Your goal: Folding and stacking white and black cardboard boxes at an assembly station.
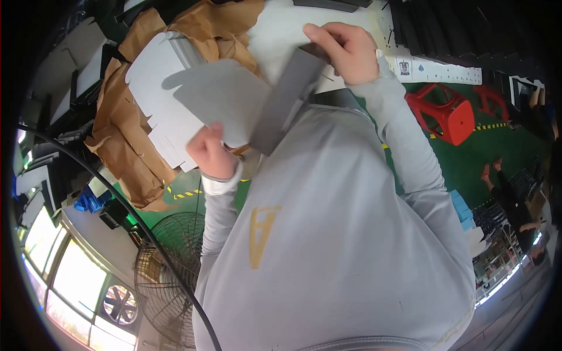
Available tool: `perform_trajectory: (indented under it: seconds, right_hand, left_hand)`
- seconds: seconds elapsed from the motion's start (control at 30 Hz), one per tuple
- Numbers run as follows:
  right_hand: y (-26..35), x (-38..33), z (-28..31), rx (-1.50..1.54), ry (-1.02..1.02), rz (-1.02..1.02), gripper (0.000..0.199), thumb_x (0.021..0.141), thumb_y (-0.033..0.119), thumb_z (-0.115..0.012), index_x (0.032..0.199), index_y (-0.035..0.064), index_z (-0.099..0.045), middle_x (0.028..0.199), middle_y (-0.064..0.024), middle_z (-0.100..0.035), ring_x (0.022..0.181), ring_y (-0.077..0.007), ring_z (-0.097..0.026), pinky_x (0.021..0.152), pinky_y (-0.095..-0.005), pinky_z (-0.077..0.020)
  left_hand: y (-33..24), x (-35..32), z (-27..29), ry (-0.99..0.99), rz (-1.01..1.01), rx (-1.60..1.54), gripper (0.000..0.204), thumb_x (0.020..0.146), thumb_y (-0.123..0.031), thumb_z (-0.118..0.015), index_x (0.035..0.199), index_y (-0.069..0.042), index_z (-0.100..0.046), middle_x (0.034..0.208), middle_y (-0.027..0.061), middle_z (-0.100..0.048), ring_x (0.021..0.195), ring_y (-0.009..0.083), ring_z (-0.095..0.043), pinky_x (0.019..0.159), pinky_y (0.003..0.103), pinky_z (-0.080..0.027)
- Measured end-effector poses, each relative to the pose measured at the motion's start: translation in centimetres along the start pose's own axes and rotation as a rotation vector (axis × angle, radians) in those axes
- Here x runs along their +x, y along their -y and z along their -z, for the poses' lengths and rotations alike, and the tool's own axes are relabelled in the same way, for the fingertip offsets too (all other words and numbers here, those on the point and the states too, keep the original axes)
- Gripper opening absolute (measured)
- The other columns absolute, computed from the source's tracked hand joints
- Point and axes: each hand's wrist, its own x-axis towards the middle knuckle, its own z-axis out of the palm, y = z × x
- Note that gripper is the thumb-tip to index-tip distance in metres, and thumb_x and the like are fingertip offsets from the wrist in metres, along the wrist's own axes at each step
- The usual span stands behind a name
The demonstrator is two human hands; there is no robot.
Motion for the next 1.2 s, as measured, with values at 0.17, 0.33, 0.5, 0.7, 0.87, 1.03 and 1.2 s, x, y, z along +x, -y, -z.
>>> perform_trajectory:
  seconds: [0.17, 0.33, 0.5, 0.7, 0.87, 1.03, 1.2]
  right_hand:
    - [-8.9, -0.3, -0.8, 0.181, 0.169, -0.075, 0.023, 0.071, 0.016, -0.065, 0.084, 0.0047, -0.048, 0.062, 0.0019, -0.039, 0.059, -0.0059, -0.038, 0.053, -0.0188, -0.0324]
    - [-16.3, -2.1, -2.0, -0.517, 0.022, 0.143, 0.045, 0.062, 0.014, -0.063, 0.103, 0.0088, -0.045, 0.082, -0.0122, -0.053, 0.073, -0.0279, -0.054, 0.064, -0.0346, -0.0441]
    - [-19.1, -0.2, -2.8, -0.084, -0.473, 0.056, 0.049, 0.068, 0.015, -0.066, 0.113, 0.0055, -0.049, 0.082, -0.0102, -0.054, 0.074, -0.0213, -0.054, 0.064, -0.0302, -0.0435]
    - [-19.4, 1.3, -2.3, -0.355, -0.205, 0.361, 0.023, 0.069, 0.009, -0.057, 0.091, 0.0005, -0.06, 0.085, -0.0137, -0.058, 0.079, -0.0287, -0.055, 0.07, -0.0329, -0.0449]
    - [-19.9, 0.8, -2.1, -0.194, -0.236, 0.216, 0.02, 0.069, 0.007, -0.053, 0.086, 0.0037, -0.062, 0.092, -0.0101, -0.055, 0.081, -0.0277, -0.051, 0.072, -0.0339, -0.0434]
    - [-19.2, -0.8, -2.6, -0.353, 0.055, 0.303, 0.017, 0.072, 0.014, -0.053, 0.083, 0.0059, -0.063, 0.087, -0.0055, -0.054, 0.083, -0.0243, -0.048, 0.074, -0.0322, -0.0401]
    - [-21.2, 0.2, -2.3, 0.058, -0.061, 0.314, 0.022, 0.078, 0.012, -0.051, 0.096, 0.0027, -0.06, 0.08, -0.0067, -0.058, 0.074, -0.0156, -0.054, 0.068, -0.0254, -0.0414]
  left_hand:
    - [5.2, -0.6, -1.1, 0.684, -0.432, 0.599, 0.013, 0.074, -0.01, -0.056, 0.083, -0.001, -0.058, 0.082, 0.0146, -0.059, 0.071, 0.0333, -0.054, 0.06, 0.036, -0.044]
    - [8.0, 0.3, -2.1, 0.762, -0.187, 0.667, 0.019, 0.077, -0.007, -0.05, 0.093, 0.0, -0.057, 0.083, 0.0174, -0.059, 0.076, 0.0337, -0.056, 0.066, 0.038, -0.047]
    - [9.6, 8.0, -9.3, 0.044, 0.125, -0.209, 0.022, 0.085, -0.016, -0.05, 0.09, 0.005, -0.056, 0.073, 0.0077, -0.059, 0.065, 0.013, -0.055, 0.06, 0.024, -0.045]
    - [17.6, 11.5, -14.5, 0.313, 0.049, -0.01, 0.031, 0.088, -0.02, -0.045, 0.079, 0.003, -0.064, 0.076, 0.0092, -0.062, 0.072, 0.0152, -0.056, 0.07, 0.027, -0.043]
    - [16.9, 10.5, -15.5, 0.159, -0.227, 0.0, 0.028, 0.087, -0.017, -0.046, 0.078, 0.003, -0.063, 0.072, 0.0088, -0.06, 0.069, 0.0147, -0.054, 0.068, 0.027, -0.042]
    - [17.7, 8.7, -16.6, 0.398, 0.12, -0.064, 0.037, 0.091, -0.022, -0.036, 0.085, 0.004, -0.062, 0.088, 0.0128, -0.063, 0.078, 0.0163, -0.056, 0.078, 0.028, -0.044]
    - [15.5, 8.7, -16.3, 0.464, 0.164, -0.222, 0.04, 0.091, -0.027, -0.036, 0.083, 0.003, -0.061, 0.076, 0.0106, -0.062, 0.069, 0.014, -0.053, 0.068, 0.026, -0.042]
